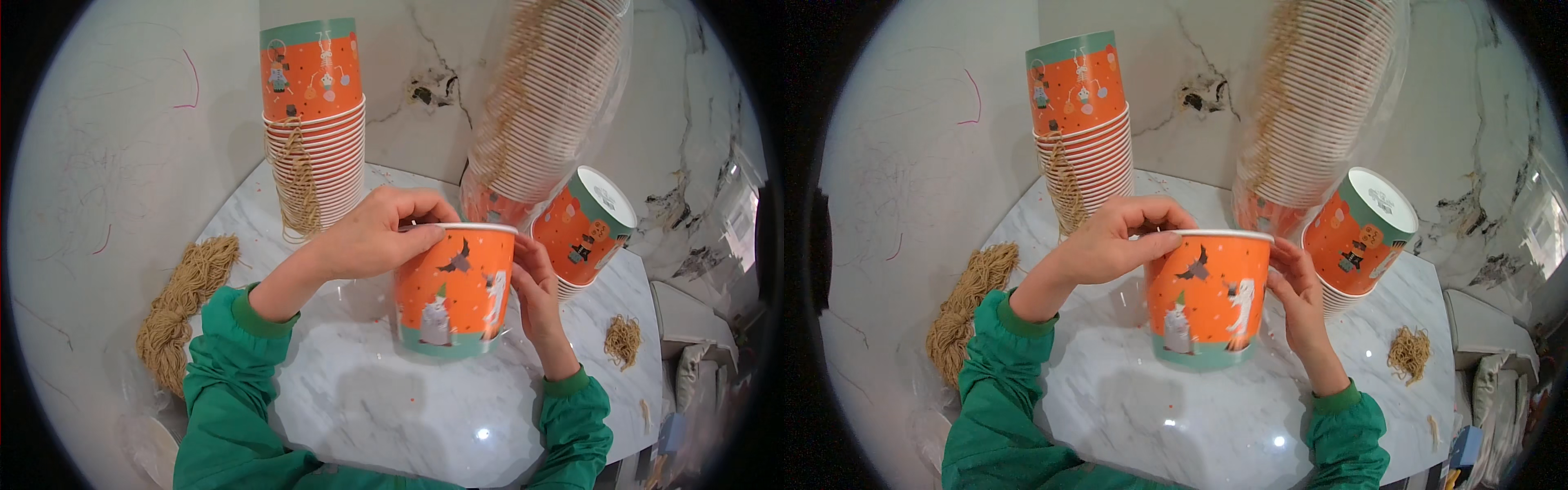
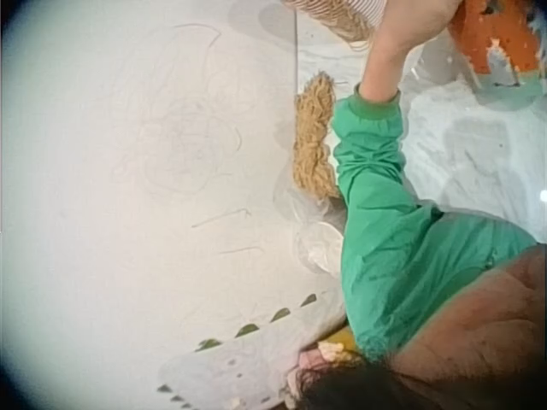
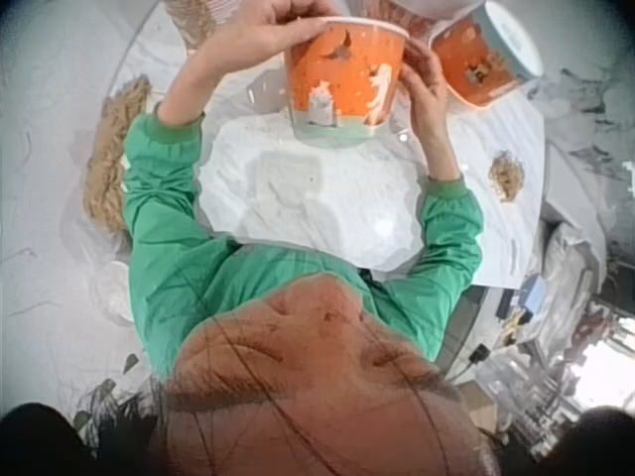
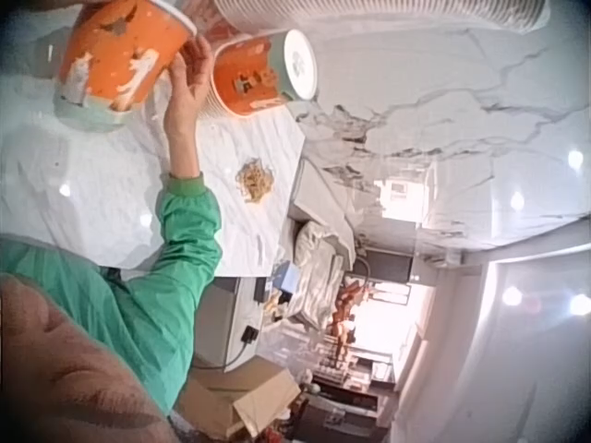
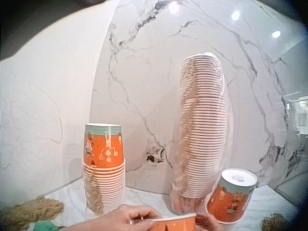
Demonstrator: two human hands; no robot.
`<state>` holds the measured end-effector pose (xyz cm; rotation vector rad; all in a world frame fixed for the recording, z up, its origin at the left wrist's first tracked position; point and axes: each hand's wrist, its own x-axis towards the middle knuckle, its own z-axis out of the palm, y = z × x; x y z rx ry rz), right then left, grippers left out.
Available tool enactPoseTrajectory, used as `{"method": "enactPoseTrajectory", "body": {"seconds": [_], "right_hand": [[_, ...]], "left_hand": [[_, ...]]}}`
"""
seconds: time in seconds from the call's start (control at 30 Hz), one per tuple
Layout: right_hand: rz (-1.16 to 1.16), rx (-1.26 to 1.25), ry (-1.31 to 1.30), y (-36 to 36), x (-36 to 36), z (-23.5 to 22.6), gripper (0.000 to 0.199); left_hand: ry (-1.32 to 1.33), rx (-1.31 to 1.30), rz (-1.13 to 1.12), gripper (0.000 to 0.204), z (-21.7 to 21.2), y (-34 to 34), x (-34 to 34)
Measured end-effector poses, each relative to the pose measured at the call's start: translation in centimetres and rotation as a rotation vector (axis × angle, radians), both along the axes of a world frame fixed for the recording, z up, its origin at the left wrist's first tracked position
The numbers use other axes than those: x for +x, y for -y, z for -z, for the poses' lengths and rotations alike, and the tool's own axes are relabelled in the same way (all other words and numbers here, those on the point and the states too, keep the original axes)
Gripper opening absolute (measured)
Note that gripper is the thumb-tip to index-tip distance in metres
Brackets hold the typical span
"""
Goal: Threading a string handle through pre-punched holes in a paper bucket and tying knots to secure it.
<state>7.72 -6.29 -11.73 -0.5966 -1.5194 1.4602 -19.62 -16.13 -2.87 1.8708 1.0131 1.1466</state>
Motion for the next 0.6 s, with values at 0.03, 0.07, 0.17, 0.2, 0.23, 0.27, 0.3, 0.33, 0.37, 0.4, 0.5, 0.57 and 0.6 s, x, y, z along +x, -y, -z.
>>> {"method": "enactPoseTrajectory", "body": {"seconds": [0.03,0.07,0.17,0.2,0.23,0.27,0.3,0.33,0.37,0.4,0.5,0.57,0.6], "right_hand": [[0.026,0.032,0.031,0.5,0.0,-0.7,0.049],[0.026,0.031,0.031,0.7,-0.1,-1.0,0.049],[0.115,0.231,0.119,2.3,0.0,-2.5,0.052],[0.130,0.350,0.205,2.8,0.1,-3.0,0.057],[0.144,0.468,0.292,3.3,0.1,-3.4,0.062],[0.135,0.582,0.363,3.8,0.1,-3.8,0.079],[0.177,0.753,0.426,4.4,-0.1,-4.0,0.086],[0.219,0.923,0.488,5.1,-0.4,-4.2,0.093],[0.279,1.036,0.588,5.7,-0.6,-4.4,0.102],[0.287,1.032,0.588,6.0,-0.8,-4.2,0.102],[0.385,1.144,0.650,6.0,-1.2,-3.5,0.096],[0.362,1.135,0.618,5.1,-0.9,-3.0,0.094],[0.329,1.128,0.580,4.7,-0.8,-2.9,0.091]], "left_hand": [[0.038,-0.036,-0.060,0.018,-0.1,0.2,0.3],[0.076,-0.071,-0.120,0.017,-0.3,0.3,0.6],[0.085,-0.043,-0.215,0.017,-0.4,0.6,1.2],[0.084,-0.042,-0.210,0.017,-0.3,0.5,1.4],[0.108,-0.040,-0.218,0.017,-0.2,0.4,1.4],[0.132,-0.038,-0.227,0.016,0.0,0.3,1.5],[0.130,-0.039,-0.219,0.016,0.2,0.1,1.7],[0.167,-0.051,-0.209,0.016,0.5,0.0,1.8],[0.205,-0.063,-0.199,0.016,0.8,-0.1,2.1],[0.200,-0.065,-0.193,0.016,1.1,-0.2,2.3],[0.211,-0.107,-0.157,0.019,2.2,-0.1,3.0],[0.284,-0.147,-0.065,0.020,2.8,-0.3,3.5],[0.296,-0.167,-0.031,0.023,2.8,-0.3,3.6]]}}
